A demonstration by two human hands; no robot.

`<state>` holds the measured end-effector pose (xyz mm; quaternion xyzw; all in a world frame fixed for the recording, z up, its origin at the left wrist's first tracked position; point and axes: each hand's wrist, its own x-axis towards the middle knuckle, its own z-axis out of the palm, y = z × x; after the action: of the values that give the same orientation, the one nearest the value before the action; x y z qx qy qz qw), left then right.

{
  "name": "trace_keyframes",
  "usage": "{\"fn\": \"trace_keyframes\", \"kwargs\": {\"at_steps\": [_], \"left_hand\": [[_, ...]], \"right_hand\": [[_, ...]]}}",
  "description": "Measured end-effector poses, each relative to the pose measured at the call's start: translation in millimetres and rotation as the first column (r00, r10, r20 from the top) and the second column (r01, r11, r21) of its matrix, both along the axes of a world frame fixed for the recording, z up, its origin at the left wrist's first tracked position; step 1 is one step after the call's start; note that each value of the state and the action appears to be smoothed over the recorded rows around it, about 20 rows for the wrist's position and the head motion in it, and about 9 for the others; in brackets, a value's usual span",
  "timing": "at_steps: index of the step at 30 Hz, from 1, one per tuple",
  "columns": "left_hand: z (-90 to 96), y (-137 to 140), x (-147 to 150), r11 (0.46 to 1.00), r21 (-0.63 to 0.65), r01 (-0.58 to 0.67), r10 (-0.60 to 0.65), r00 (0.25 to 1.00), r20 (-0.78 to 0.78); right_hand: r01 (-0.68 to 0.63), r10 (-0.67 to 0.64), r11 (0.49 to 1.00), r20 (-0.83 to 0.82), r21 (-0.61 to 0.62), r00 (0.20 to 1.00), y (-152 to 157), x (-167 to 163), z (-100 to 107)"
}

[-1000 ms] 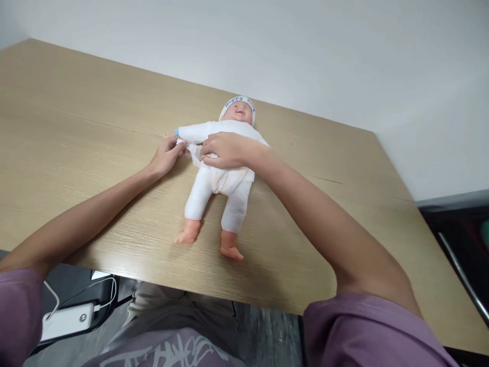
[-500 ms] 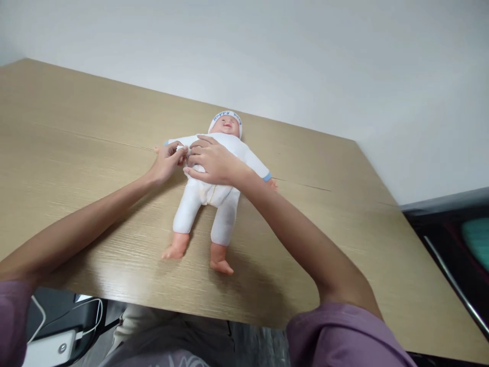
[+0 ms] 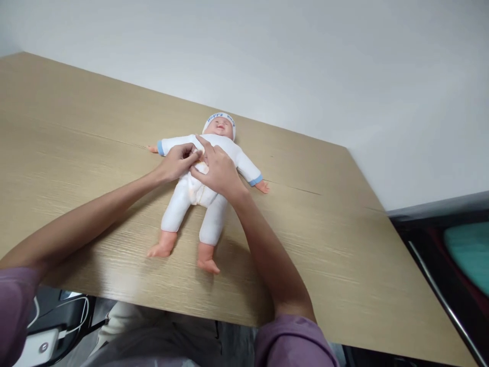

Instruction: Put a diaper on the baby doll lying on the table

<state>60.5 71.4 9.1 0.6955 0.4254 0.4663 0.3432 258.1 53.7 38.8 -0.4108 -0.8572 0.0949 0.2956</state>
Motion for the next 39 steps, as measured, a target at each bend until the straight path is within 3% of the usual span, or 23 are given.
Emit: {"fn": "trace_keyframes", "kwargs": {"at_steps": [6, 11, 15, 21, 24, 26, 28, 31, 34, 36, 39], "left_hand": [[-8.3, 2.8, -2.1, 0.989, -0.024, 0.149, -0.142, 0.975, 0.172], [-15.8, 11.5, -1.3, 0.972, -0.199, 0.126, -0.072, 0.963, 0.259], [-13.5, 9.6, -1.7, 0.970, -0.231, 0.078, -0.015, 0.965, 0.263], [-0.5, 8.7, 8.3, 0.972, -0.217, -0.095, 0.128, 0.981, 0.144], [12.1, -0.3, 16.2, 0.973, -0.145, -0.177, 0.189, 0.979, 0.071], [20.4, -19.3, 19.5, 0.977, -0.005, -0.214, 0.214, 0.976, 0.049], [25.2, -48.2, 18.9, 0.977, 0.137, -0.164, 0.162, 0.986, 0.031], [22.1, -94.6, 8.0, 0.983, 0.173, 0.068, -0.039, 0.985, -0.167], [9.9, -123.1, -9.8, 0.973, 0.123, 0.195, -0.120, 0.882, -0.455], [1.5, -128.2, -18.7, 0.984, 0.106, 0.142, -0.067, 0.851, -0.520], [-6.3, -122.8, -20.7, 0.997, 0.077, 0.005, 0.034, 0.870, -0.492]], "right_hand": [[-0.036, 0.036, 0.999, -0.021, -0.018, 0.999, -1.8, 1.5, 2.6], [-0.038, 0.038, 0.999, 0.030, 0.000, 0.999, -3.9, 0.7, 4.2], [0.008, -0.008, 0.999, -0.016, 0.033, 1.000, -10.9, 1.4, 5.0], [0.198, -0.136, 0.966, -0.321, 0.169, 0.937, -50.5, 7.5, 2.7], [0.133, -0.083, 0.982, -0.328, 0.133, 0.941, -83.9, 10.8, 4.6], [0.037, -0.010, 0.996, -0.291, 0.085, 0.957, -106.4, 14.9, 4.7], [-0.085, 0.086, 0.996, -0.235, 0.017, 0.968, -126.5, 21.2, 1.4], [-0.182, 0.170, 0.980, -0.132, -0.083, 0.977, -147.2, 33.9, -10.0], [-0.074, 0.068, 0.991, -0.057, -0.108, 0.996, -151.9, 45.6, -24.1], [0.053, -0.057, 0.993, -0.036, -0.102, 0.998, -146.1, 49.8, -31.2], [0.221, -0.223, 0.970, -0.008, -0.106, 0.975, -132.2, 47.4, -37.7]]}}
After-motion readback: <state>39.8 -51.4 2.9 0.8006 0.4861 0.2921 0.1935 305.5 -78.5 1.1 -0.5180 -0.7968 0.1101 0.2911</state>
